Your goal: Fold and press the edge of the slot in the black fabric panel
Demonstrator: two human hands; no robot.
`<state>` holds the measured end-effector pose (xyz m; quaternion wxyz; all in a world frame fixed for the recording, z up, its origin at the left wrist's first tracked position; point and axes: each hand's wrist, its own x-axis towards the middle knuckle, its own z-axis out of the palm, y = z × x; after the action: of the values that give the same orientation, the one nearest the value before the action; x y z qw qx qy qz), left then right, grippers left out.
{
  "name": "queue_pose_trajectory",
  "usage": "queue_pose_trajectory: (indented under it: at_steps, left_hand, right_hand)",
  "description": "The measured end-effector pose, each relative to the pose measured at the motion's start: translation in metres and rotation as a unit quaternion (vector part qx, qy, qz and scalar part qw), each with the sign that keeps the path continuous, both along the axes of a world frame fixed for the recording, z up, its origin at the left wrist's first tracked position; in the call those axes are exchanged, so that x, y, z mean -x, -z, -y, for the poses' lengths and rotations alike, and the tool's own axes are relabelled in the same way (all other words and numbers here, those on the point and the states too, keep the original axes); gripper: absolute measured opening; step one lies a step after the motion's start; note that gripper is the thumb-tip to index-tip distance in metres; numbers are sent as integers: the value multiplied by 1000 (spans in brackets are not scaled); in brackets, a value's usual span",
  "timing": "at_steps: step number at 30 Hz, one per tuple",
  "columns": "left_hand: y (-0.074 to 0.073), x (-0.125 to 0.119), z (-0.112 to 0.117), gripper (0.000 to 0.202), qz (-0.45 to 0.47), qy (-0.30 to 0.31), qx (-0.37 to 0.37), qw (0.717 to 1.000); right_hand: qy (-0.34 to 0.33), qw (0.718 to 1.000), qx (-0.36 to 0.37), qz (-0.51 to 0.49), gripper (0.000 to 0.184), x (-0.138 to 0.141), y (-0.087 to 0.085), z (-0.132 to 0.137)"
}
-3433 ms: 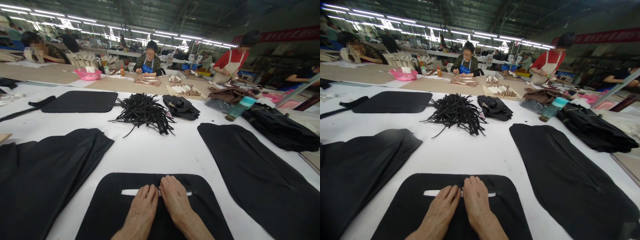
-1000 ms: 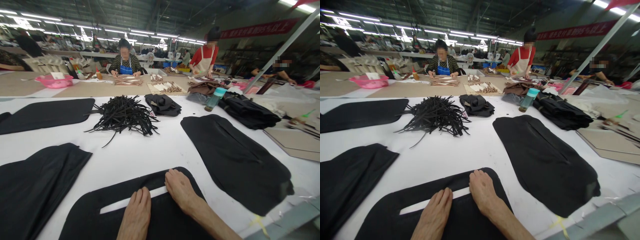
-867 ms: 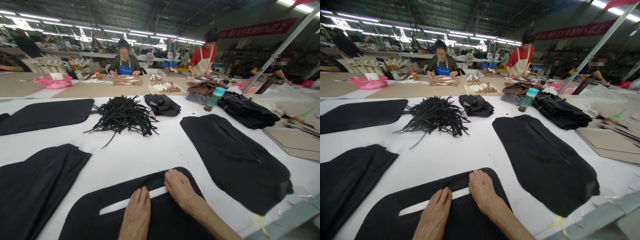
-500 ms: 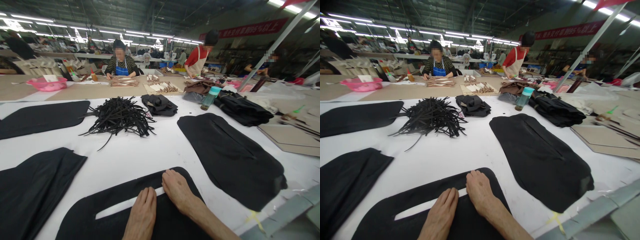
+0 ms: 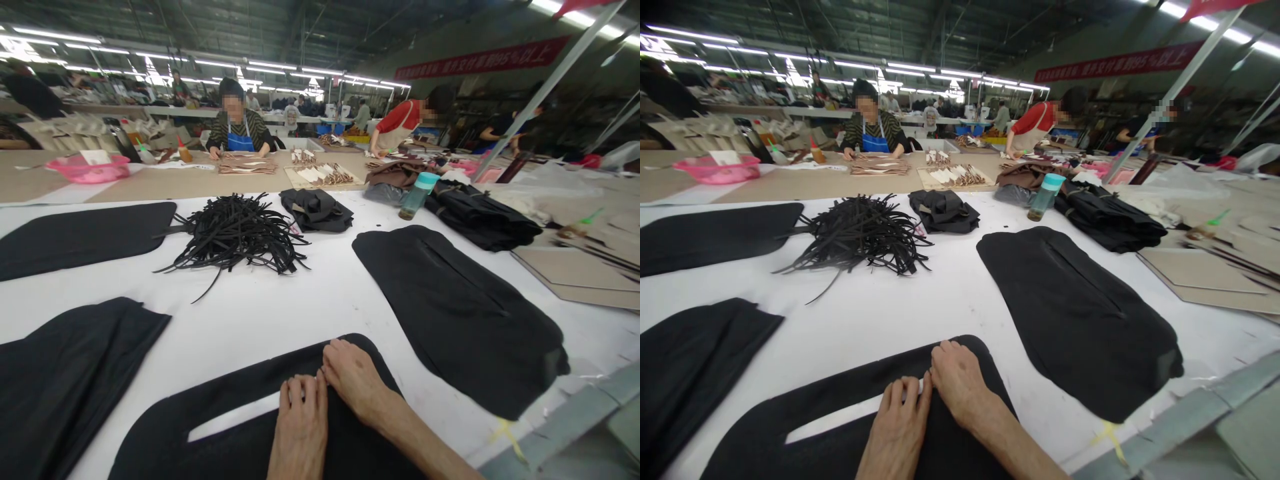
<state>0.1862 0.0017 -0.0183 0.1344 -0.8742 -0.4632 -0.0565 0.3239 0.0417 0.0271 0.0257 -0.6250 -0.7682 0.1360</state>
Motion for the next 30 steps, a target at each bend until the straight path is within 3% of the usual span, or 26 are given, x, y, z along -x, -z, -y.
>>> queue_pose_trajectory:
  at_steps: [5,9,12,16,21,25,30]
  left_hand:
    - [0,-5,0,44,-21,-20,9,1000]
    - [-3,-5,0,44,-24,-26,5,999]
    - [-2,-5,1,43,-23,-25,1,999]
    - [1,-6,1,43,-20,-25,0,999]
    - [5,-6,1,43,-11,-25,-1,1000]
    - [5,-5,1,42,4,-20,-6,1000]
    - [3,-6,0,43,-13,-22,-5,1000]
  right_hand:
    - [15,996,-2,-87,13,-10,4,2]
    - [80,966,6,-244,11,-25,6,-2]
    - [104,953,9,-285,10,-33,1,-4]
    - [37,973,-13,-225,9,-35,-6,2]
    - [-47,997,-38,-46,14,-26,4,8]
    - [-18,999,-36,6,15,-19,9,4]
    - [53,999,8,4,12,-17,0,-2]
